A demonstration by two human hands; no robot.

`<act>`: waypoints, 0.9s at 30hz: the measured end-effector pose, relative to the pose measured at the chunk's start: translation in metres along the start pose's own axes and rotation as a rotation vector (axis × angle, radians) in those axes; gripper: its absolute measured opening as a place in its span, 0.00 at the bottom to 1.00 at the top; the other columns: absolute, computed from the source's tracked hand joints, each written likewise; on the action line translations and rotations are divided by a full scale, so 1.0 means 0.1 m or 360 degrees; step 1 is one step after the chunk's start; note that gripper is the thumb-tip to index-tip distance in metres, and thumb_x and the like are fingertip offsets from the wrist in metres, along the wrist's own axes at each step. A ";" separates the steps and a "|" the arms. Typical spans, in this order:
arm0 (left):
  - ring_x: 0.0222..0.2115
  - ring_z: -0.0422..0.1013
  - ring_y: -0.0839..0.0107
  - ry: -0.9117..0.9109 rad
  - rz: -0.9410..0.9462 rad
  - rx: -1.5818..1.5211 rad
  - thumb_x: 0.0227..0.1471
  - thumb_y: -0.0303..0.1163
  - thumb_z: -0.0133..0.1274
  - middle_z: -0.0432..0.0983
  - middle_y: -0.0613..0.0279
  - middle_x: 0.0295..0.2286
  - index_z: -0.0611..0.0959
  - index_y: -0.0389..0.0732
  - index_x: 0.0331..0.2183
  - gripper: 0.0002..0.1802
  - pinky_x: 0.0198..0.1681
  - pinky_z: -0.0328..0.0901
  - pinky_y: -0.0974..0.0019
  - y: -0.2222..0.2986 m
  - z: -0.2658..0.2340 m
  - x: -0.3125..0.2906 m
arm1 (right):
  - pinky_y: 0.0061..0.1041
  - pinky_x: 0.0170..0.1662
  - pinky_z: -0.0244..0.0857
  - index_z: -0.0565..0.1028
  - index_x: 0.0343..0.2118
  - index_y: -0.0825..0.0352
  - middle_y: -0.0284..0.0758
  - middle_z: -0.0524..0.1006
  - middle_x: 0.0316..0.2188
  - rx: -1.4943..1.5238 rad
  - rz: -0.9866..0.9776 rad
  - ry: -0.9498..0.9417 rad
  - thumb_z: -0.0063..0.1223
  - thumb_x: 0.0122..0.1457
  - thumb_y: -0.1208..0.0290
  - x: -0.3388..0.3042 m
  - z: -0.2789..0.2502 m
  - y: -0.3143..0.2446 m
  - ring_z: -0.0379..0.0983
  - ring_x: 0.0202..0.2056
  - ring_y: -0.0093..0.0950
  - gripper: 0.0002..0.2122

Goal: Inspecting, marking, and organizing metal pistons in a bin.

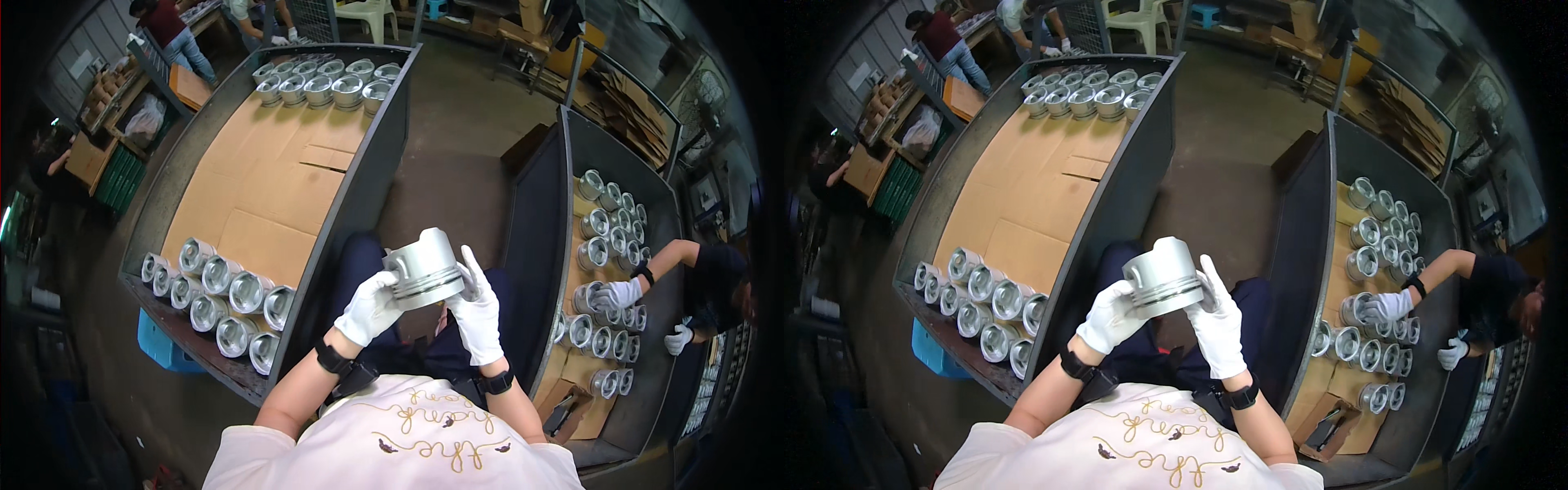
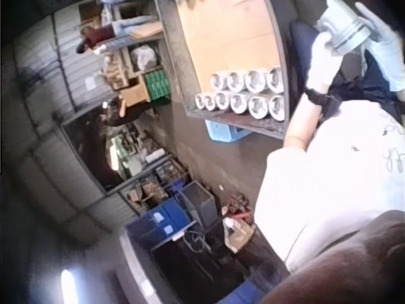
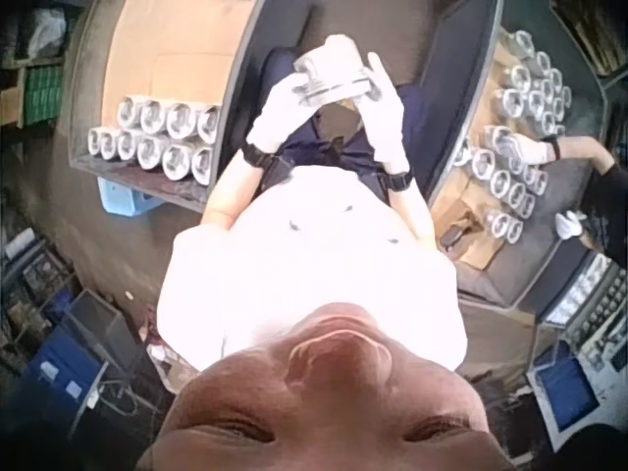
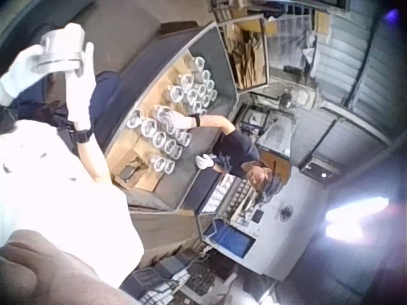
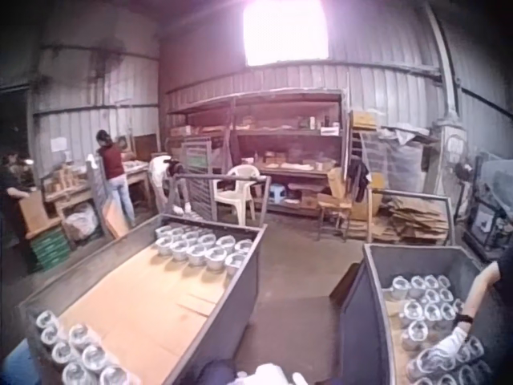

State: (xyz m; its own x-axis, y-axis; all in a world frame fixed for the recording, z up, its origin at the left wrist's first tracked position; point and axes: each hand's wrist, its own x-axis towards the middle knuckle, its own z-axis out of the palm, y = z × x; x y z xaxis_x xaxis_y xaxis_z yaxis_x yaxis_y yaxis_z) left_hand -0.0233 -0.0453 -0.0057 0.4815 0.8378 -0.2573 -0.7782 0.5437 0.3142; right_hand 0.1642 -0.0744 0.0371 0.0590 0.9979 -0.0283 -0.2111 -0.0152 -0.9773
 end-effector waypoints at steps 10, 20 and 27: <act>0.47 0.70 0.66 -0.0242 0.0488 0.1721 0.60 0.32 0.42 0.71 0.59 0.49 0.69 0.41 0.52 0.18 0.51 0.66 0.64 -0.14 -0.07 0.09 | 0.23 0.35 0.70 0.65 0.59 0.63 0.37 0.74 0.36 -0.1395 -0.0871 -0.0052 0.68 0.35 0.82 -0.12 0.23 -0.21 0.73 0.31 0.28 0.41; 0.56 0.61 0.52 -0.0088 -0.0114 -0.0141 0.62 0.48 0.32 0.62 0.46 0.55 0.64 0.36 0.57 0.31 0.60 0.56 0.48 -0.01 -0.19 0.16 | 0.20 0.36 0.68 0.60 0.61 0.64 0.38 0.71 0.52 -0.0930 -0.0528 -0.0187 0.65 0.43 0.80 -0.13 0.07 0.03 0.70 0.36 0.23 0.39; 0.53 0.65 0.49 -0.0207 -0.0154 -0.0170 0.61 0.51 0.32 0.65 0.43 0.52 0.66 0.34 0.56 0.33 0.58 0.58 0.47 0.05 0.00 0.15 | 0.25 0.49 0.65 0.60 0.61 0.66 0.39 0.69 0.53 -0.0747 -0.0504 -0.0175 0.59 0.47 0.82 -0.11 0.05 -0.04 0.68 0.47 0.27 0.35</act>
State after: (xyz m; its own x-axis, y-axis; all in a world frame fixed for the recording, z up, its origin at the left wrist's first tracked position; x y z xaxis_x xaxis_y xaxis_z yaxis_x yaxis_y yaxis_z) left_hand -0.0200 -0.0298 -0.0080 0.5986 0.7851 -0.1591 -0.7609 0.6194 0.1932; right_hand 0.1599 -0.0846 0.0421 -0.0582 0.9587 0.2784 0.2571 0.2838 -0.9238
